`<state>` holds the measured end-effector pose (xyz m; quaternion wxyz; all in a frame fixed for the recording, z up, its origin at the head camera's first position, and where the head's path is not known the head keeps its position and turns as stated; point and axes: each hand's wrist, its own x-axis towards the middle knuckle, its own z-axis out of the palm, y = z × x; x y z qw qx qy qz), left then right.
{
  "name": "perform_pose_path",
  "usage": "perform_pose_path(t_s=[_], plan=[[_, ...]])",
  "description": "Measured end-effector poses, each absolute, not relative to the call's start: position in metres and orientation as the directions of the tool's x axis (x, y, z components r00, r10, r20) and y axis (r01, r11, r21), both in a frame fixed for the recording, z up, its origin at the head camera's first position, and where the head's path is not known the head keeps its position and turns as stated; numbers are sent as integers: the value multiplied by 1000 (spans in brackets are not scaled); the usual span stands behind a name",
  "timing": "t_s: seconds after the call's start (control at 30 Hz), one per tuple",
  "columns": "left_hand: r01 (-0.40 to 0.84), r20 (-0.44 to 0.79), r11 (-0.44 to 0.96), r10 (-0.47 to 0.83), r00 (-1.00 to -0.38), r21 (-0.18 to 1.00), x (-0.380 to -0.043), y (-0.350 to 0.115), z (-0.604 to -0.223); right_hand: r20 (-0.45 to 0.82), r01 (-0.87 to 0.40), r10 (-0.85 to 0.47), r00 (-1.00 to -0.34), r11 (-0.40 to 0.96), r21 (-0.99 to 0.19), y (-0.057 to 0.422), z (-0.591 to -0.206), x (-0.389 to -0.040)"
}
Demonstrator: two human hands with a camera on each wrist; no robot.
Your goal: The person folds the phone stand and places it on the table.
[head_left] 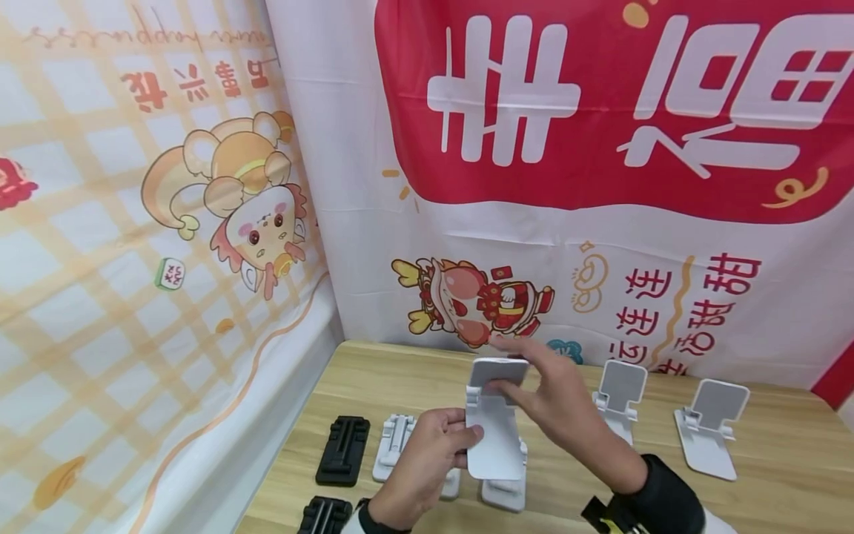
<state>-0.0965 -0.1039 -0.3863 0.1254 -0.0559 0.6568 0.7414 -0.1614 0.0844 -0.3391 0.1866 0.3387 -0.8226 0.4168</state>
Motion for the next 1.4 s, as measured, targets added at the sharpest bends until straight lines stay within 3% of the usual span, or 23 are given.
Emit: perform_pose_path(t_s=[0.1,0.33,0.57,0.7,0.83,0.93,1.0,1.07,1.13,1.2,1.27,1.4], plan=[[-254,-246,-80,96,-965,964,-97,-106,-391,685,-801,-427,-590,418,-429,86,-325,-158],[-246,-237,-124,82,-968,961,-99,-109,-394,718,-850,-505,-478,472,-234,78,-319,-149],[-218,-220,-161,5,-976,963,-102,-125,-378,789,-933,-586,-182,355,49,61,-350,-127],[-218,-225,-151,-31,-974,964,-101,-130,-370,775,-911,-614,-149,391,134,57,-363,-116],[-204,-211,-147,-32,-977,968,-99,-131,-368,759,-917,-604,-243,397,22,57,-361,-113],[-207,-213,-135,-29,-977,969,-99,-133,-370,672,-894,-598,-437,375,-247,59,-353,-115],[-207,-210,-125,-18,-977,970,-99,-133,-371,531,-774,-568,-629,399,-491,62,-348,-119],[-207,-209,-115,-2,-978,972,-99,-132,-372,330,-574,-516,-790,434,-695,65,-344,-126],[-196,-196,-109,13,-981,975,-98,-129,-371,120,-334,-446,-887,439,-834,68,-343,-135],[-186,-184,-111,23,-983,976,-96,-125,-370,-51,-126,-426,-904,377,-918,71,-345,-142],[-173,-171,-106,25,-985,979,-95,-122,-370,-192,59,-452,-871,291,-955,75,-348,-148],[-167,-163,-108,44,-986,980,-92,-121,-369,-323,243,-544,-774,216,-946,82,-351,-154]])
